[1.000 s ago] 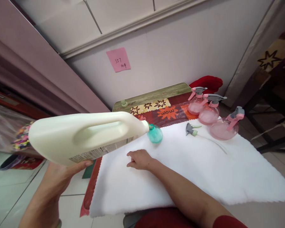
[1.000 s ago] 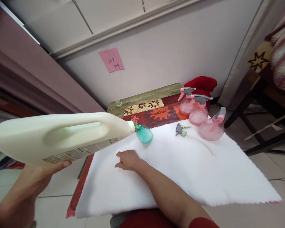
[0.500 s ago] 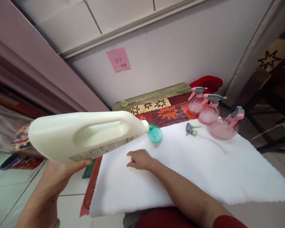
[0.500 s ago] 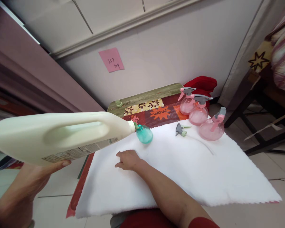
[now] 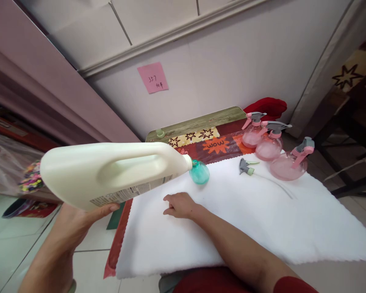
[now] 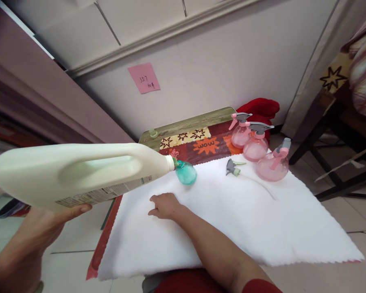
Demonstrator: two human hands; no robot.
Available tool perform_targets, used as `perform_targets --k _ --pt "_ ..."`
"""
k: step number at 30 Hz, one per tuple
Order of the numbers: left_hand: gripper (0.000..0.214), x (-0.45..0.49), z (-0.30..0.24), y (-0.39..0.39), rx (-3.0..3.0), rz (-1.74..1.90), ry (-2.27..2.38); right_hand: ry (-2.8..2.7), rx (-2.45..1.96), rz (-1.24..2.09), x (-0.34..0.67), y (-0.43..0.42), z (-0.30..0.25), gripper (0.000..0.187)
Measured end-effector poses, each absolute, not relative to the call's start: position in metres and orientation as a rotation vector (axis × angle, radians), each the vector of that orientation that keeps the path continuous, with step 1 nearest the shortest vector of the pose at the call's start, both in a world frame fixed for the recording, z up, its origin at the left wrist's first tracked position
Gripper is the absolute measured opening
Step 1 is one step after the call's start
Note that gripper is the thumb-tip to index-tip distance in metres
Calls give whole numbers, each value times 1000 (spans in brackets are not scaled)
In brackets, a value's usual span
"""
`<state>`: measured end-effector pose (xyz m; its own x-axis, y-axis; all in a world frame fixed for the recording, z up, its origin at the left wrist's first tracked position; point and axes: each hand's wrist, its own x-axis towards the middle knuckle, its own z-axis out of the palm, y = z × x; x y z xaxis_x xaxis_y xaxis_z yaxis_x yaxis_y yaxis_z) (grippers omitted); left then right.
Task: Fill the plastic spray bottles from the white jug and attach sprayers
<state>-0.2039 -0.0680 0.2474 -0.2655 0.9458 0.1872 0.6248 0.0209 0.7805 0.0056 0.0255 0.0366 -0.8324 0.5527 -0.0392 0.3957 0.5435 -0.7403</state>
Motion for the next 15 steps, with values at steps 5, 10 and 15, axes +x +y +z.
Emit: perform_targets --k 5,10,15 --pt "79 -207 250 -68 1585 1107 1961 -2574 -810 1176 6 26 38 47" --pt "76 -208 252 -66 1560 1083 1921 -2572 -808 1170 6 26 38 47" --pt "75 -208 253 -66 1619 1071 1970 -2578 -812 1166 6 26 37 47"
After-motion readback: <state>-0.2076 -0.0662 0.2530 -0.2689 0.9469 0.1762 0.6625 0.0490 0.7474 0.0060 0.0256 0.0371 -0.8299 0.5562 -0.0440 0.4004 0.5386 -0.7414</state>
